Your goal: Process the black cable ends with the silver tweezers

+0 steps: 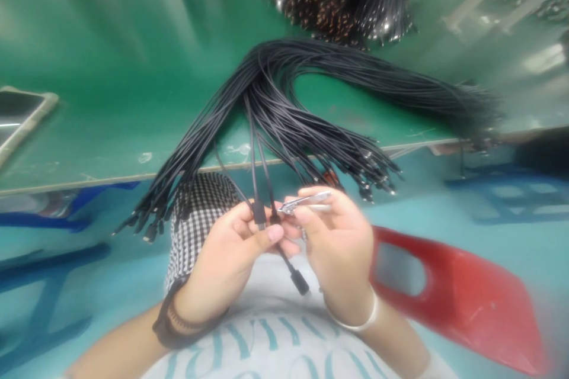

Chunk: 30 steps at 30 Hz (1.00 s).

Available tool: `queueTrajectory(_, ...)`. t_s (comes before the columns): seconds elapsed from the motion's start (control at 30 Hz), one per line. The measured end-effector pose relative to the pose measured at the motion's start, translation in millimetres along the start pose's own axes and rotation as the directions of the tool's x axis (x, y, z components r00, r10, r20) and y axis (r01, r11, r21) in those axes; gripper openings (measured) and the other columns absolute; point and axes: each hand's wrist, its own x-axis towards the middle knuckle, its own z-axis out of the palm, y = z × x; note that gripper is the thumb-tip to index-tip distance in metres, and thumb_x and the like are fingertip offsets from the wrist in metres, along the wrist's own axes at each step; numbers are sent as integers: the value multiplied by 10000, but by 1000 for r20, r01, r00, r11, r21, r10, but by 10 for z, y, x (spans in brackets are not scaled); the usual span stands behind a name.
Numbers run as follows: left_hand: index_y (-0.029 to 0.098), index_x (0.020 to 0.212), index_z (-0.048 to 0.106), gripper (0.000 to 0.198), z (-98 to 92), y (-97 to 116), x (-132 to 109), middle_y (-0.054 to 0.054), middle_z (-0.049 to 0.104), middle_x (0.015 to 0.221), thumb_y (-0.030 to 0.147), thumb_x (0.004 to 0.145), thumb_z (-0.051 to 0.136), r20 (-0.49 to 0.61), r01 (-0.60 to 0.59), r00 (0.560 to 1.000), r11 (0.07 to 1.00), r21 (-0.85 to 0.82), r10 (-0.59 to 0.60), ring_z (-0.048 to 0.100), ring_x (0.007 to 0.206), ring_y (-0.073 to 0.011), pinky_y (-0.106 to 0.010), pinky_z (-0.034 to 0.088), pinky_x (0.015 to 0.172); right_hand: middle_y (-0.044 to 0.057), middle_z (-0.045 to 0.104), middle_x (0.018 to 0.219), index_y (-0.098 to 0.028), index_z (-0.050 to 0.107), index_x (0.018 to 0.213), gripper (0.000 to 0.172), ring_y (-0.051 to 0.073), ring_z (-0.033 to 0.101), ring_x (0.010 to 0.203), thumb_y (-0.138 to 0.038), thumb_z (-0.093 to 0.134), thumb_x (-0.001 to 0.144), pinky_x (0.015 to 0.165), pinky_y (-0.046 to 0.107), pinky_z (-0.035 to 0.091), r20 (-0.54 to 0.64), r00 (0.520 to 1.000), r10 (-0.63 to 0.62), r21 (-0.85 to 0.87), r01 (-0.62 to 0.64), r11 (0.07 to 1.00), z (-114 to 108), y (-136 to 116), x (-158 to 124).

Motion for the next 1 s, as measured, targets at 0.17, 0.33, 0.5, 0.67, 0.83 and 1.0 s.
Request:
queueTrajectory(0.17,145,842,708,58,21,34,-3,-33,765,759,173,821,754,55,83,996,988,-129,-77,716,608,-136,-203,581,617,-1,788,879,-262,697,931,214,183,772,780,-153,771,763,702,286,648,29,997,-67,69,65,996,-40,68,-3)
queueTrajectory(0.33,145,884,739,106,-10,20,-18,-41,758,766,209,903,657,181,179,974,949,-258,-135,721,622,-136,-202,581,611,13,788,931,-254,697,942,179,168,759,775,-199,778,792,702,286,642,104,987,-123,109,111,988,-54,47,-4)
queueTrajectory(0.5,142,931,759,148,-37,-8,-9,-54,764,777,265,891,687,219,248,956,934,-257,-193,723,631,-141,-218,587,633,22,783,899,-249,689,927,146,191,763,769,-249,766,803,669,306,646,80,991,-103,54,99,994,-74,7,-11)
queueTrajectory(0.67,161,690,653,229,-70,-28,23,9,723,673,233,699,870,-42,40,998,998,-40,-41,656,536,-107,-194,542,552,1,783,823,-260,686,925,211,219,779,768,-174,780,758,614,295,659,38,996,-77,22,77,997,-74,48,-32)
queueTrajectory(0.83,195,692,652,222,-90,-53,17,41,730,771,185,679,874,-169,-71,981,984,163,98,647,565,-102,-209,552,558,-4,793,832,-267,690,912,267,208,778,738,-119,796,717,559,267,655,82,995,-53,13,52,999,-36,38,-40)
queueTrajectory(1.0,196,660,648,233,-53,-21,13,51,695,640,137,658,873,-213,-72,969,971,229,122,641,549,-100,-182,530,542,-13,796,830,-273,695,921,260,185,765,660,-130,797,730,542,264,656,101,994,-46,20,45,999,-30,32,-26)
